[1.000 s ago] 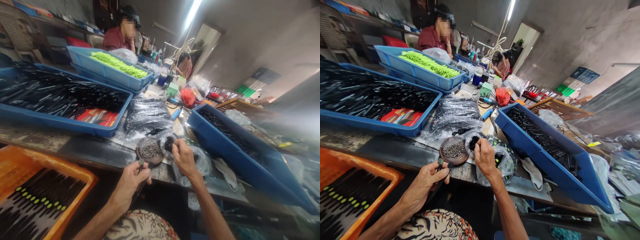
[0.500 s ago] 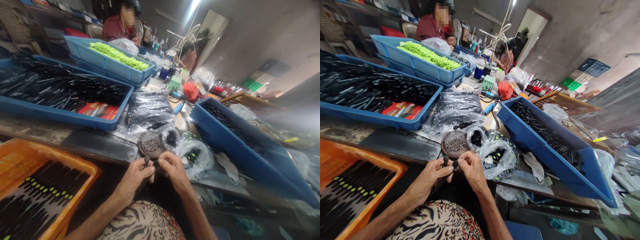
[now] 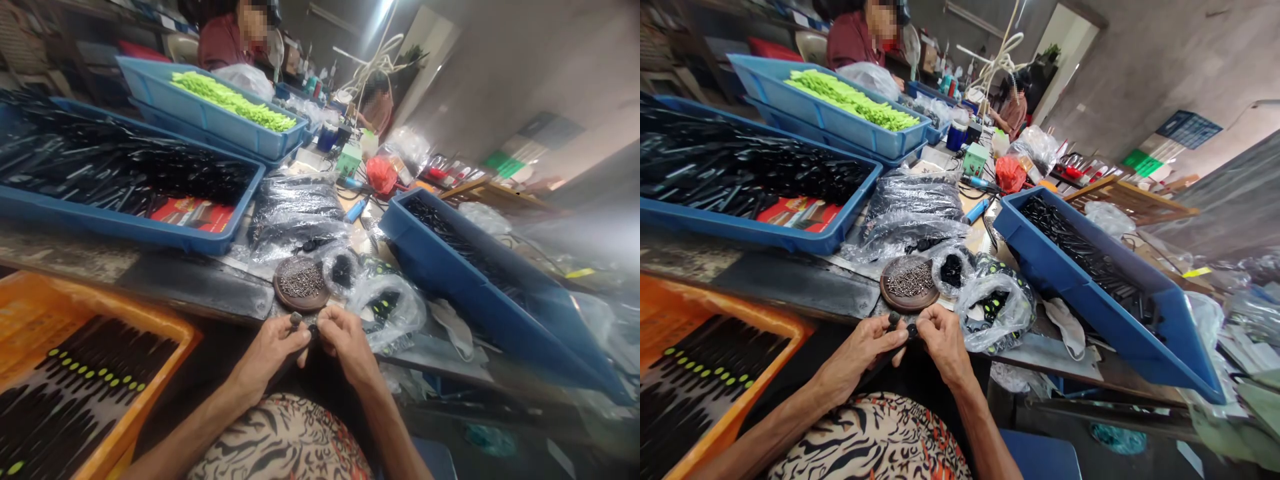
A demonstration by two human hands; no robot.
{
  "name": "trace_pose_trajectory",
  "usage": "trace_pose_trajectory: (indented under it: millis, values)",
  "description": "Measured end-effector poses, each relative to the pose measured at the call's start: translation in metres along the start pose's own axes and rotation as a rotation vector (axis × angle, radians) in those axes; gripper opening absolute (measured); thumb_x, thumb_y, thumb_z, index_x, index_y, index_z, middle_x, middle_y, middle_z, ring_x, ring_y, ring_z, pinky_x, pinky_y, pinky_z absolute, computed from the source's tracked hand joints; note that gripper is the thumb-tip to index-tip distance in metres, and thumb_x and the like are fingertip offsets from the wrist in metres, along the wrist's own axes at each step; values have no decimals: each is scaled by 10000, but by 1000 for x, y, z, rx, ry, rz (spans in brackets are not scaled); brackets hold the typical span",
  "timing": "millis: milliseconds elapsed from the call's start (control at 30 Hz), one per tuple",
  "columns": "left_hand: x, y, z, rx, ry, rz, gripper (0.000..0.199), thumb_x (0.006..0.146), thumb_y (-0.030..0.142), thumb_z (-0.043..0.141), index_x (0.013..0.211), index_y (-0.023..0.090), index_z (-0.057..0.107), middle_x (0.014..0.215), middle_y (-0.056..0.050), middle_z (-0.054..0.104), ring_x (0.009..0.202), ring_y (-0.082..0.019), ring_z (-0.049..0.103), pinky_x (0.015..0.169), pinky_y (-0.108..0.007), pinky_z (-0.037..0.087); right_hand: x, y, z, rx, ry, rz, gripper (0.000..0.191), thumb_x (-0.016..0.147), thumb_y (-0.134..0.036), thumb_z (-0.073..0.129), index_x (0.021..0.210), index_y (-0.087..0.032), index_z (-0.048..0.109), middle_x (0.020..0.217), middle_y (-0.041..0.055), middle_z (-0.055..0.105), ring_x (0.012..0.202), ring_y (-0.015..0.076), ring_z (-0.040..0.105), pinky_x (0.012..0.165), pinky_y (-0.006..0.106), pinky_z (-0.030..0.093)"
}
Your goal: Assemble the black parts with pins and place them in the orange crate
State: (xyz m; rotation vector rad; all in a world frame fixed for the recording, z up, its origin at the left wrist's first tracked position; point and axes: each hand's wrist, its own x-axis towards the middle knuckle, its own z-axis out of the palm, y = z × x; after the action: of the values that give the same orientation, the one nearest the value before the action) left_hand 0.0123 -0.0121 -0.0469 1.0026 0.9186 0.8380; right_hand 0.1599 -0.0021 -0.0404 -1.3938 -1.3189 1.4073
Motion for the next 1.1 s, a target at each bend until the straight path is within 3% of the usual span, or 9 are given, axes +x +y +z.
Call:
trace_pose_trajectory:
  millis: [333, 700, 933, 1100]
  values:
    - [4, -2, 2, -44, 19, -33, 108, 760, 220, 530, 666, 167, 535, 451, 45, 510, 424, -78, 349, 433, -210, 204, -6, -3, 1, 9, 1, 32, 190, 755, -327, 524, 664, -177, 452, 497, -69, 372, 436, 67, 326, 409, 183, 244]
    - [-1, -2, -2, -32, -17, -77, 158, 732, 172, 505, 576, 162, 528, 439, 29, 518, 401, -74, 361, 419, -217, 195, -19, 1, 0, 26, -74, 44, 240, 782, -347, 559, 661, -149, 496, 575, -25, 532, 417, 65, 450, 416, 185, 319]
    - [-2, -2, -3, 37, -56, -75, 164, 746, 188, 479, 588, 169, 519, 418, 40, 493, 378, -72, 305, 427, -221, 199, -22, 16, 3, 199, -70, 118, 250, 747, -340, 603, 630, -152, 487, 540, -38, 514, 354, 51, 411, 351, 172, 336]
    - [-1, -6, -4, 98, -119, -56, 164, 777, 220, 465, 626, 173, 507, 439, 43, 502, 420, -89, 372, 494, -220, 298, -24, 24, 8, 375, -54, 154, 258, 702, -332, 644, 603, -152, 488, 489, -54, 456, 333, 58, 407, 319, 175, 363]
